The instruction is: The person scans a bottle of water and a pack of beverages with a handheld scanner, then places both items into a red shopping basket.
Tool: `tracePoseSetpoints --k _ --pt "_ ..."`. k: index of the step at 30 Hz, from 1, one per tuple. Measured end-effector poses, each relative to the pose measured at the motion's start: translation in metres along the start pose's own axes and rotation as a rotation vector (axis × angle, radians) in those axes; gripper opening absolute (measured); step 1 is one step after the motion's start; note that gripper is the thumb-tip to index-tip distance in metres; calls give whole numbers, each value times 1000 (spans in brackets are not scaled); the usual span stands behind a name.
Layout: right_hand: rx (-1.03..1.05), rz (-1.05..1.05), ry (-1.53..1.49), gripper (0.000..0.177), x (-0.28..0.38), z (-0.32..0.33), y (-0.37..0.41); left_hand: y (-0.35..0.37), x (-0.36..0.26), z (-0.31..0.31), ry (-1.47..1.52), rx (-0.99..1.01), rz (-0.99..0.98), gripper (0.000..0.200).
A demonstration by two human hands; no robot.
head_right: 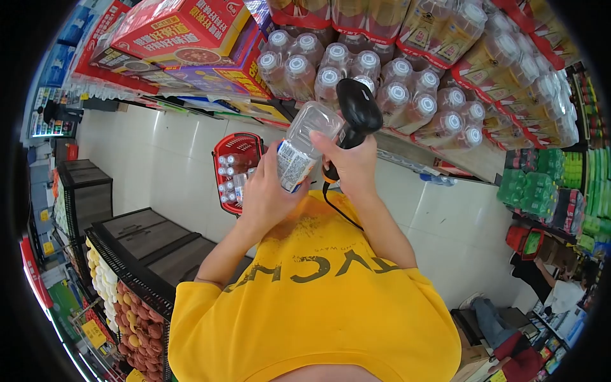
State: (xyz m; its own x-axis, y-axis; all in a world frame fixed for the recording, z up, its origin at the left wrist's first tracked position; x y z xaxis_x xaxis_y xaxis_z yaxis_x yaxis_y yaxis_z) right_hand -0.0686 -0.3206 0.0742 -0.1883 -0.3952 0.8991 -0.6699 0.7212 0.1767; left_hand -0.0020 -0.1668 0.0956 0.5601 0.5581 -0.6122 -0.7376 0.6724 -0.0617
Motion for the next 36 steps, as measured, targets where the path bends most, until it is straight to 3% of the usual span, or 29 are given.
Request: tracePoseSetpoints --k 3,6,8,12,13,16,19,22,26,36 --pt "41 -33 -22 60 4 2 -1 0 -3 11 239 182 66 79" --pt "178 95 180 63 14 -1 5 -2 17 8 582 420 118 73" --pt "202 94 141 66 14 -6 8 -1 26 5 802 543 167 69" --pt "289 -75 136 68 22 -4 7 2 31 -1 1058 655 271 60" --pt "292 -59 163 61 23 -6 6 2 33 -4 1083 663 282 59" --pt "252 -16 251 42 28 -3 5 3 29 -11 1169 634 360 57" --pt "143 41 292 22 43 -1 16 -2 38 -20 1050 529 279 52" --pt "287 -135 260 20 51 16 38 -5 41 -25 1022 364 365 49" --pt "483 -491 192 18 52 18 60 -12 40 -31 917 160 316 48" --pt "406 -480 148 17 43 17 57 -15 37 -38 842 170 315 55"
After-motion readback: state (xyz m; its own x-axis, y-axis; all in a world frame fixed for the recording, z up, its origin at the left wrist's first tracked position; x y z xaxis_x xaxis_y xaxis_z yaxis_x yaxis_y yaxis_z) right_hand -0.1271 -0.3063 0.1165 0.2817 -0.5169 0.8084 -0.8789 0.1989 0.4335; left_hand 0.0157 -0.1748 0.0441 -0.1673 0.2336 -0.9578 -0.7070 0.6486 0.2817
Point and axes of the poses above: each hand's wrist, its own y-axis away from the middle knuckle, its own z-axis out of the back of the hand, x = y × z, the point moved 1 cm from there along -y, towards the middle knuckle, and after that the axes turned 4 degrees about z, right-handed, at the moved point
